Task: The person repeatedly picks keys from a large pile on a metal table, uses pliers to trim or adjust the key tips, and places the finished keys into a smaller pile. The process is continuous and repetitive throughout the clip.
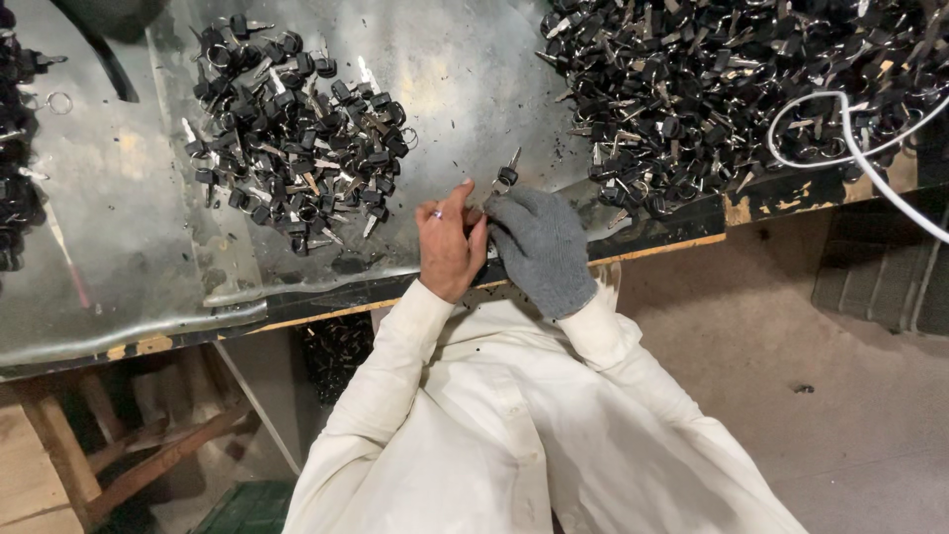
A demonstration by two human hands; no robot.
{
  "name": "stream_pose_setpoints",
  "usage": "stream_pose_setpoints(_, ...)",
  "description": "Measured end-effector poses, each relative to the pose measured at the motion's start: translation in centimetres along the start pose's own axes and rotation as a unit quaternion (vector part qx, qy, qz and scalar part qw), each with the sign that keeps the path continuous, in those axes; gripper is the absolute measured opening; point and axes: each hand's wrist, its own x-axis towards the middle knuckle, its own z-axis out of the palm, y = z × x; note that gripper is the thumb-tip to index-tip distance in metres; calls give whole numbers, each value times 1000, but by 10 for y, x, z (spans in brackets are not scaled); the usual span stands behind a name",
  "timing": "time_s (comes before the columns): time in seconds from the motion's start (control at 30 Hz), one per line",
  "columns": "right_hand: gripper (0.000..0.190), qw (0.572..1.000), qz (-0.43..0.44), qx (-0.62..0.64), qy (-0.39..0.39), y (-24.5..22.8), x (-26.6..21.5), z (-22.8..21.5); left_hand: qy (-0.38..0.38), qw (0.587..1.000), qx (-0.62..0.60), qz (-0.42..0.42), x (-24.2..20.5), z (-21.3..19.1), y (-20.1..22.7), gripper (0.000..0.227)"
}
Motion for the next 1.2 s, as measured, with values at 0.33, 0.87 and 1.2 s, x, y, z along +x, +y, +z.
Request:
stream_pose_setpoints(0.33, 34, 998, -57, 4, -21, 2, -12, -9, -45, 992, 112, 37, 9, -24, 4, 42)
stream_pose_setpoints(0.87, 21, 990, 32, -37, -130, -5, 11, -2, -54, 998, 26, 7, 7, -31, 5, 41)
stream_pose_setpoints(1.2, 60, 821, 347, 441, -107, 45, -12, -12, 32, 977, -169, -127, 18, -41, 13, 24)
